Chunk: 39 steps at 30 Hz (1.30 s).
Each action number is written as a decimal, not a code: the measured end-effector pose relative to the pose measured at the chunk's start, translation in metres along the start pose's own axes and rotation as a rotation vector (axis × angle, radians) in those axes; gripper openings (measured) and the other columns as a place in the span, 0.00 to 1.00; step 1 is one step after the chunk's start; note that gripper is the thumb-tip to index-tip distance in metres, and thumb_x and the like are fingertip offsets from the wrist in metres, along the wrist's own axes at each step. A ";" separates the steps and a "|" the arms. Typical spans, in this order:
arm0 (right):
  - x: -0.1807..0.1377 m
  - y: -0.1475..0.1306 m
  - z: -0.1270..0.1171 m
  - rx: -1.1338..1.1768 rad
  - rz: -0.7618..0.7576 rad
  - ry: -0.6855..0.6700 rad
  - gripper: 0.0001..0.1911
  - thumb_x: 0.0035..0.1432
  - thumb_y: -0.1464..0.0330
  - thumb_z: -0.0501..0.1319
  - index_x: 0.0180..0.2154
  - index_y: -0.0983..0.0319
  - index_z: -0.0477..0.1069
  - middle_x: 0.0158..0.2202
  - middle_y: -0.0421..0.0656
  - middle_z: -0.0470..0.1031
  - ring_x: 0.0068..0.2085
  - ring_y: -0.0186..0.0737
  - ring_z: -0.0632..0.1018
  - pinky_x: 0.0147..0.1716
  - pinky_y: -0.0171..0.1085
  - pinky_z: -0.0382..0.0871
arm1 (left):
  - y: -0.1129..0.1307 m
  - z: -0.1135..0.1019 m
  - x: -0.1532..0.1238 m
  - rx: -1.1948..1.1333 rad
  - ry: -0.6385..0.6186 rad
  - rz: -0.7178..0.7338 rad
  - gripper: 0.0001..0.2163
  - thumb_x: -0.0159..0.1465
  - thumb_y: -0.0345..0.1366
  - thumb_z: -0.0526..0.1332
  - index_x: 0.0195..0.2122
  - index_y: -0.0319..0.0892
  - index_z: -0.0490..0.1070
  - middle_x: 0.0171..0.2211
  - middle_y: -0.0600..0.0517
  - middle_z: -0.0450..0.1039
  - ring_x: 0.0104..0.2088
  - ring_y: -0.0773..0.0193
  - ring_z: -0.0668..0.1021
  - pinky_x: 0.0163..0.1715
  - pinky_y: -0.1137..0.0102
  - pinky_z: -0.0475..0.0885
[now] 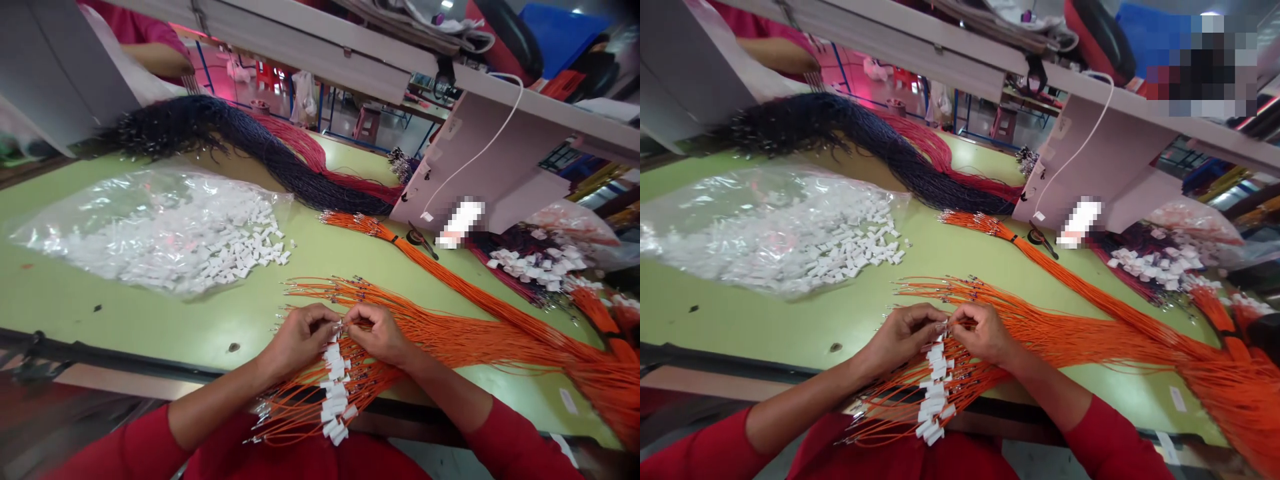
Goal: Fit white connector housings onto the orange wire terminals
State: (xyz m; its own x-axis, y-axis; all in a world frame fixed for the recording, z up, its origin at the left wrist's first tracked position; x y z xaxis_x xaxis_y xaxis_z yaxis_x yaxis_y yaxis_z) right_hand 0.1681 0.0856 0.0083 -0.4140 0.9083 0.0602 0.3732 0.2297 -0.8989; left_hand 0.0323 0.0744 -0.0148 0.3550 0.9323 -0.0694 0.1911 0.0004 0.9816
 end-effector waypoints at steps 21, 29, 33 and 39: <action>0.006 0.030 -0.006 0.302 0.166 0.030 0.15 0.56 0.56 0.68 0.35 0.62 0.78 0.29 0.39 0.76 0.29 0.32 0.72 0.31 0.33 0.65 | 0.031 -0.131 0.098 1.111 0.282 0.196 0.13 0.65 0.34 0.53 0.36 0.39 0.78 0.38 0.42 0.77 0.41 0.51 0.79 0.42 0.62 0.72; 0.006 0.023 -0.003 0.273 0.154 0.030 0.14 0.59 0.57 0.66 0.33 0.62 0.73 0.25 0.36 0.67 0.25 0.30 0.64 0.25 0.32 0.57 | 0.010 -0.060 0.033 -0.053 0.034 -0.044 0.12 0.59 0.45 0.65 0.35 0.40 0.73 0.27 0.52 0.77 0.24 0.67 0.75 0.27 0.71 0.70; 0.006 0.026 -0.002 0.323 0.177 0.032 0.13 0.58 0.59 0.66 0.35 0.61 0.71 0.27 0.36 0.69 0.26 0.31 0.66 0.27 0.32 0.59 | -0.004 -0.024 0.014 -0.350 -0.065 -0.127 0.13 0.57 0.42 0.68 0.39 0.41 0.75 0.26 0.53 0.77 0.25 0.68 0.75 0.29 0.71 0.71; 0.006 0.026 -0.002 0.305 0.193 0.026 0.13 0.57 0.60 0.67 0.33 0.61 0.69 0.24 0.35 0.65 0.24 0.30 0.63 0.24 0.31 0.56 | -0.005 -0.007 0.012 -0.430 -0.061 -0.162 0.12 0.56 0.38 0.69 0.41 0.41 0.77 0.25 0.54 0.77 0.24 0.68 0.74 0.26 0.72 0.68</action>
Point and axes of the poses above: each hand's wrist, its own x-axis towards the middle knuckle, its own z-axis out of the palm, y = z × x, the point moved 8 cm from there along x, towards the middle knuckle
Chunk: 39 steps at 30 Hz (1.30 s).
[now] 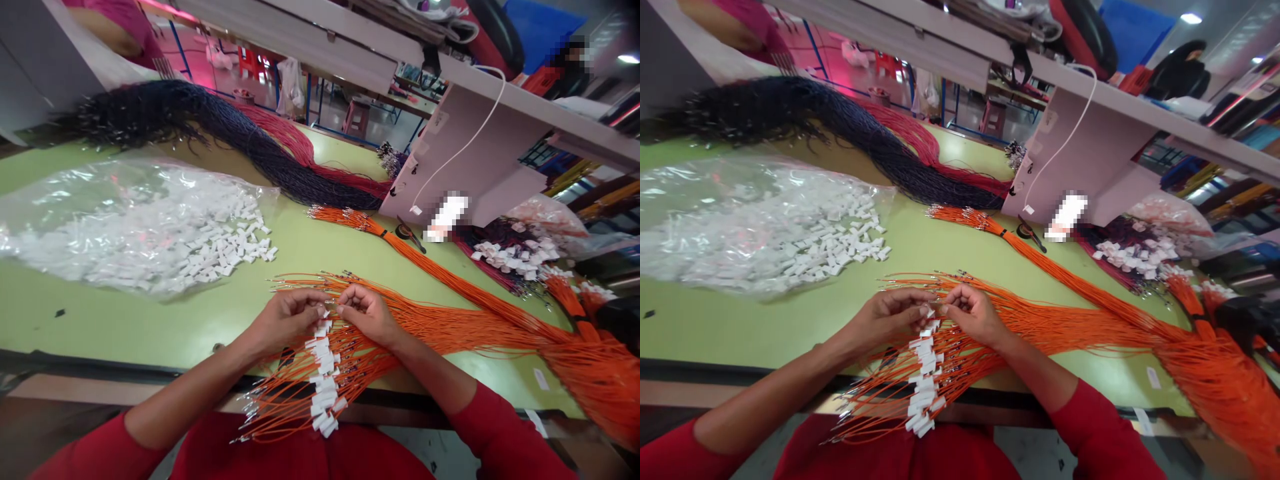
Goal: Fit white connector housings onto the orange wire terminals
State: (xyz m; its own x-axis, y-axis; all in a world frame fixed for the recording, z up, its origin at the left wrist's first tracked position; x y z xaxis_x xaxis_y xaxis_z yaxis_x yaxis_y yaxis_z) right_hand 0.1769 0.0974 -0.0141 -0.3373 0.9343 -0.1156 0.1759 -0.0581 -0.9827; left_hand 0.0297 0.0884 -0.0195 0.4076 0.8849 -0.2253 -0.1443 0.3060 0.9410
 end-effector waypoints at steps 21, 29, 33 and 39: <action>-0.004 -0.009 0.003 -0.011 -0.078 -0.002 0.11 0.57 0.61 0.66 0.32 0.62 0.71 0.28 0.38 0.71 0.27 0.32 0.68 0.28 0.32 0.63 | -0.008 0.010 0.000 -0.160 0.041 -0.123 0.14 0.51 0.43 0.74 0.29 0.39 0.75 0.22 0.54 0.76 0.22 0.70 0.74 0.25 0.75 0.69; -0.004 -0.009 -0.001 -0.008 -0.083 0.034 0.12 0.59 0.60 0.64 0.31 0.62 0.71 0.26 0.37 0.69 0.26 0.31 0.66 0.27 0.32 0.61 | -0.013 -0.001 -0.002 -0.247 0.078 -0.135 0.18 0.49 0.46 0.77 0.34 0.40 0.78 0.27 0.52 0.80 0.28 0.67 0.80 0.34 0.72 0.76; -0.005 -0.010 -0.001 0.019 -0.067 0.055 0.13 0.60 0.59 0.64 0.30 0.62 0.69 0.25 0.35 0.66 0.25 0.30 0.63 0.26 0.32 0.59 | -0.015 -0.005 -0.001 -0.314 0.093 -0.169 0.19 0.47 0.45 0.78 0.34 0.39 0.78 0.30 0.51 0.81 0.31 0.66 0.82 0.39 0.71 0.78; -0.006 -0.013 0.003 -0.028 -0.077 0.029 0.12 0.60 0.60 0.64 0.30 0.61 0.70 0.27 0.37 0.68 0.27 0.32 0.66 0.28 0.32 0.62 | -0.014 -0.004 -0.002 -0.376 0.091 -0.173 0.17 0.49 0.41 0.78 0.33 0.38 0.77 0.30 0.50 0.82 0.30 0.66 0.83 0.39 0.71 0.79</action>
Point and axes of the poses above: each hand's wrist, its own x-axis towards the middle knuckle, its own z-axis out of the palm, y = z × x, the point moved 8 cm from there along x, towards the middle knuckle
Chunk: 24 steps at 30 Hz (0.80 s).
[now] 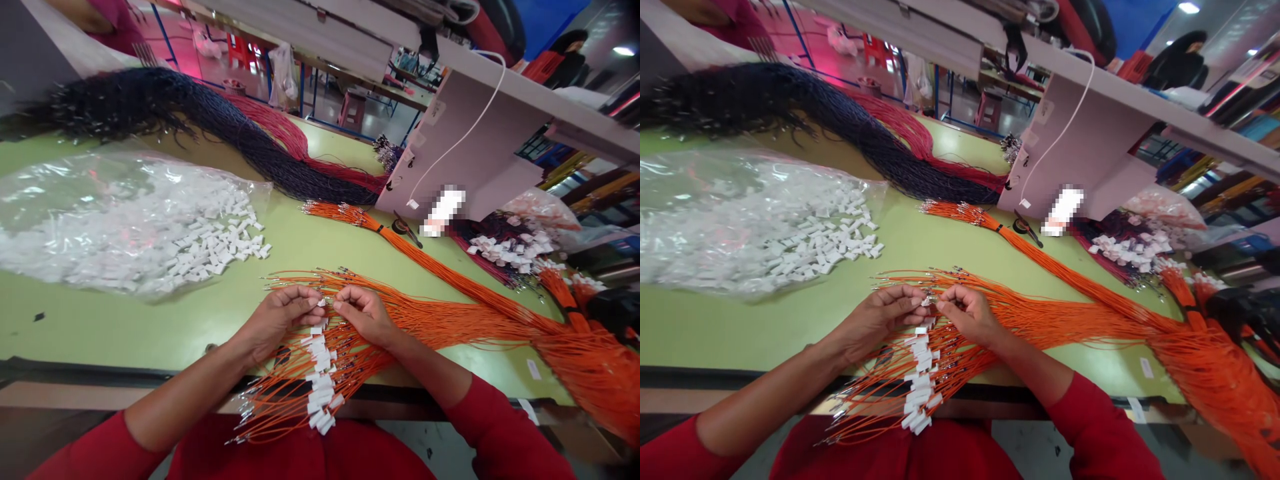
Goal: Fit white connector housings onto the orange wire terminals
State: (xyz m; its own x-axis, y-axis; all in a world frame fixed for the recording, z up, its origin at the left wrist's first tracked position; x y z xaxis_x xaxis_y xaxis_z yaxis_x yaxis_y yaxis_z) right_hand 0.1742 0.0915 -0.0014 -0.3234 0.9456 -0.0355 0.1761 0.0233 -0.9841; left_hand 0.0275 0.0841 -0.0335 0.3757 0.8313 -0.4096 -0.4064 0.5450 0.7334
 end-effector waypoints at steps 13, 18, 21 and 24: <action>-0.002 0.000 0.000 -0.055 -0.013 0.024 0.11 0.59 0.61 0.63 0.30 0.61 0.69 0.27 0.38 0.70 0.27 0.32 0.68 0.27 0.32 0.63 | -0.003 0.000 -0.001 0.018 0.047 -0.018 0.18 0.47 0.41 0.79 0.33 0.38 0.76 0.31 0.48 0.83 0.32 0.63 0.84 0.39 0.72 0.80; -0.005 -0.004 -0.001 -0.129 -0.062 0.085 0.09 0.60 0.63 0.62 0.30 0.61 0.69 0.25 0.37 0.69 0.25 0.32 0.67 0.25 0.31 0.61 | -0.001 0.001 -0.003 0.052 0.046 0.021 0.18 0.47 0.42 0.79 0.32 0.38 0.76 0.31 0.48 0.83 0.34 0.62 0.84 0.39 0.71 0.80; -0.008 -0.006 -0.002 -0.238 -0.131 0.131 0.08 0.61 0.65 0.61 0.31 0.61 0.69 0.25 0.37 0.69 0.25 0.32 0.67 0.25 0.32 0.60 | 0.001 0.001 -0.005 0.135 0.086 0.095 0.16 0.50 0.41 0.77 0.31 0.38 0.75 0.30 0.48 0.83 0.31 0.64 0.83 0.34 0.72 0.79; -0.009 -0.007 0.000 -0.338 -0.174 0.133 0.06 0.61 0.68 0.61 0.30 0.60 0.70 0.25 0.38 0.69 0.25 0.33 0.67 0.26 0.33 0.61 | 0.001 0.001 -0.009 0.235 0.121 0.162 0.13 0.52 0.41 0.75 0.31 0.39 0.75 0.27 0.50 0.81 0.26 0.66 0.81 0.27 0.74 0.76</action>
Point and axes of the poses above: each hand's wrist, its own x-axis towards the middle knuckle, its own z-axis out of the palm, y = z × x, the point moved 8 cm from there along x, towards the middle knuckle
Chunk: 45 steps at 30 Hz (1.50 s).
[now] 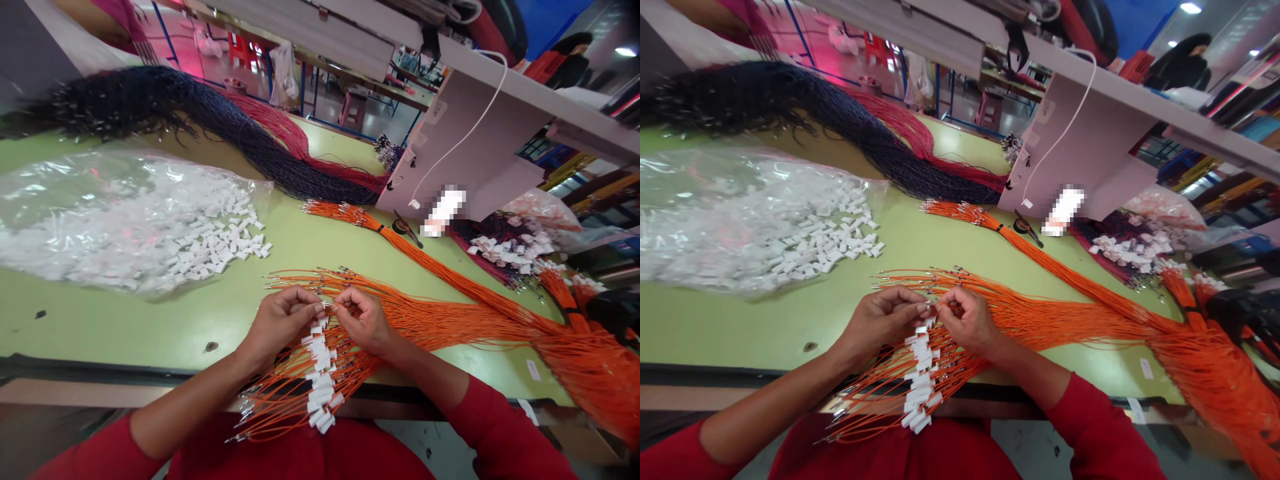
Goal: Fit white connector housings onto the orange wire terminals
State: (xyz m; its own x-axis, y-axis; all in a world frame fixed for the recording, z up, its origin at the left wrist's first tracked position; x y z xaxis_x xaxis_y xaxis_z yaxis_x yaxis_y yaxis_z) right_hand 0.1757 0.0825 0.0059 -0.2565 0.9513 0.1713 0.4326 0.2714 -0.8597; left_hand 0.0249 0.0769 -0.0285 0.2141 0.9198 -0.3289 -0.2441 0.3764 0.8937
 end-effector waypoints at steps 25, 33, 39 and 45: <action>0.008 0.027 0.005 0.434 0.232 -0.095 0.17 0.56 0.54 0.69 0.34 0.61 0.75 0.27 0.39 0.76 0.27 0.34 0.74 0.29 0.34 0.70 | 0.090 -0.057 0.016 1.241 0.228 0.686 0.12 0.66 0.34 0.54 0.42 0.43 0.78 0.44 0.41 0.75 0.43 0.50 0.75 0.43 0.58 0.70; 0.006 0.018 0.006 0.400 0.157 -0.181 0.16 0.64 0.56 0.62 0.43 0.61 0.77 0.32 0.42 0.80 0.31 0.34 0.77 0.34 0.35 0.71 | 0.101 -0.085 0.049 1.472 0.226 0.762 0.13 0.65 0.36 0.55 0.36 0.40 0.80 0.43 0.38 0.74 0.42 0.47 0.74 0.45 0.54 0.68; 0.007 0.022 0.007 0.437 0.216 -0.188 0.16 0.63 0.55 0.63 0.43 0.61 0.74 0.33 0.42 0.81 0.29 0.33 0.76 0.33 0.35 0.71 | 0.101 -0.086 0.057 1.485 0.137 0.793 0.14 0.65 0.36 0.54 0.37 0.42 0.81 0.43 0.41 0.74 0.42 0.49 0.73 0.47 0.55 0.68; 0.008 0.023 0.004 0.368 0.199 -0.119 0.16 0.59 0.54 0.66 0.35 0.62 0.76 0.29 0.40 0.77 0.27 0.32 0.72 0.28 0.33 0.67 | 0.105 -0.080 0.055 1.473 0.085 0.823 0.16 0.66 0.37 0.51 0.35 0.38 0.78 0.41 0.42 0.74 0.44 0.51 0.75 0.48 0.57 0.68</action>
State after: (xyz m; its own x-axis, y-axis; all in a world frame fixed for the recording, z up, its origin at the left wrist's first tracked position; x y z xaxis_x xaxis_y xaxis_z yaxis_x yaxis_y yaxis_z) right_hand 0.1804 0.0963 -0.0145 -0.3061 0.9505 -0.0529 0.1521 -0.0060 -0.9883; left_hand -0.0647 0.1762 0.0232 0.4284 0.8266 0.3650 0.7799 -0.5422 0.3125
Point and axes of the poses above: each hand's wrist, its own x-axis towards the middle knuckle, its own z-axis out of the palm, y = z × x, the point moved 8 cm from there along x, towards the middle knuckle
